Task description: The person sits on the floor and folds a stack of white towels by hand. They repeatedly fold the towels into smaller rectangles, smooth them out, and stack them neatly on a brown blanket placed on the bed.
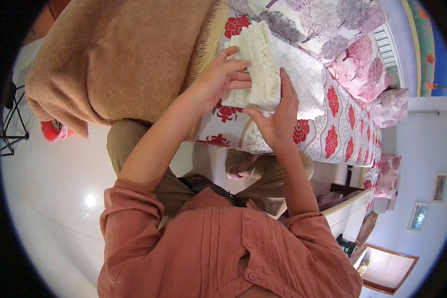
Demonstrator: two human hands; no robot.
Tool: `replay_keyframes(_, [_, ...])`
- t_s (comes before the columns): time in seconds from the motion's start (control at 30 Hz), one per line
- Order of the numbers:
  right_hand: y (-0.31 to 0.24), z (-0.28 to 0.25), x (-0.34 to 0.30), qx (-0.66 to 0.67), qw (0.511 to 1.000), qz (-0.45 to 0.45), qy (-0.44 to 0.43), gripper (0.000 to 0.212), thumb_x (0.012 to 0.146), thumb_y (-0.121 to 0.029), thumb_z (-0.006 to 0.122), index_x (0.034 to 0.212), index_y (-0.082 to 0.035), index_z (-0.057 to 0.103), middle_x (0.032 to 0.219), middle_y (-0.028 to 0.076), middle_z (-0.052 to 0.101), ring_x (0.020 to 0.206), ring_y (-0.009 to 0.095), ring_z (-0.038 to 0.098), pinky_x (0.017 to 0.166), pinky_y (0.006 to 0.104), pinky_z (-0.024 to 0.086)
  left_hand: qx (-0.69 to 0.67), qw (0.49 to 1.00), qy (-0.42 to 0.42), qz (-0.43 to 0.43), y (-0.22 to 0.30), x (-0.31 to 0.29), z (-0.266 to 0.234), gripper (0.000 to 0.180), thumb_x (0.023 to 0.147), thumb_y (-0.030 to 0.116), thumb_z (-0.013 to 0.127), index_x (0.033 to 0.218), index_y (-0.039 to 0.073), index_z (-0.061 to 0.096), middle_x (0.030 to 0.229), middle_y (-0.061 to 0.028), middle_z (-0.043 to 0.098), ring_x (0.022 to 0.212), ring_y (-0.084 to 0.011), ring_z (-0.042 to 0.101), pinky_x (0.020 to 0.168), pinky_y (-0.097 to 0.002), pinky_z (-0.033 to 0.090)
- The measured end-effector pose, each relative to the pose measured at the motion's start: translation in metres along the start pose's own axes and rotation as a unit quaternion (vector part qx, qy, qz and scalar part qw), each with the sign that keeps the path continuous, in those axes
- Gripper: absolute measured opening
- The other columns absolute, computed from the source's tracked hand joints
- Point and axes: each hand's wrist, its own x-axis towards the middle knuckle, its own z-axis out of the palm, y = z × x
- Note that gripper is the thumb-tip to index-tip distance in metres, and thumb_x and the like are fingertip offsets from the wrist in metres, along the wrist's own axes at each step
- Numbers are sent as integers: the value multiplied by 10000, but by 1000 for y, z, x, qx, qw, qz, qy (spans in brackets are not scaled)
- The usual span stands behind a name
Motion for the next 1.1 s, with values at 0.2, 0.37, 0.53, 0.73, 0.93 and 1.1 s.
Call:
replay_keyframes(0.2, [25,-7,18,130,973,158,108,658,749,-50,737,1365,-17,508,1196,190,669,1040,315,685,928,365,521,48,997,18,61,-6,10,-7,544,960,149,640,1427,-29,424,1264,-167,582,1106,-248,639,972,-370,520])
replay_keyframes(0.37, [30,-30,43,240,945,155,156,509,763,7,672,1259,-10,561,1059,118,701,949,195,673,870,308,522,260,946,103,162,-18,35,-24,463,945,140,648,1355,-32,523,1251,-128,604,1066,-203,616,930,-331,502])
replay_keyframes(0.53, [34,-37,45,263,939,145,170,490,772,65,642,1252,6,563,1089,74,680,979,151,642,877,292,514,409,884,130,186,-20,49,-20,483,900,165,680,1313,-48,546,1173,-167,668,1022,-265,668,897,-379,524])
replay_keyframes(0.73, [35,-43,43,256,940,153,165,505,771,53,654,1265,1,563,1119,96,673,997,157,645,881,301,516,396,899,70,171,-9,42,1,425,985,288,622,1273,-24,595,1082,-125,684,943,-207,660,825,-343,530])
replay_keyframes(0.93, [21,-35,24,103,990,86,-40,560,784,18,721,1318,-18,555,1231,128,645,1155,224,616,1021,348,467,27,992,-78,-92,-17,12,25,783,1009,719,343,1483,98,408,1365,-102,584,1189,-225,636,997,-369,531])
replay_keyframes(1.1, [-9,-33,-28,161,987,8,0,370,764,-64,768,1115,-38,650,1171,152,642,1112,304,612,974,376,470,75,996,39,-28,-24,0,42,722,928,445,698,1457,45,411,1351,-128,586,1220,-251,609,1003,-391,523])
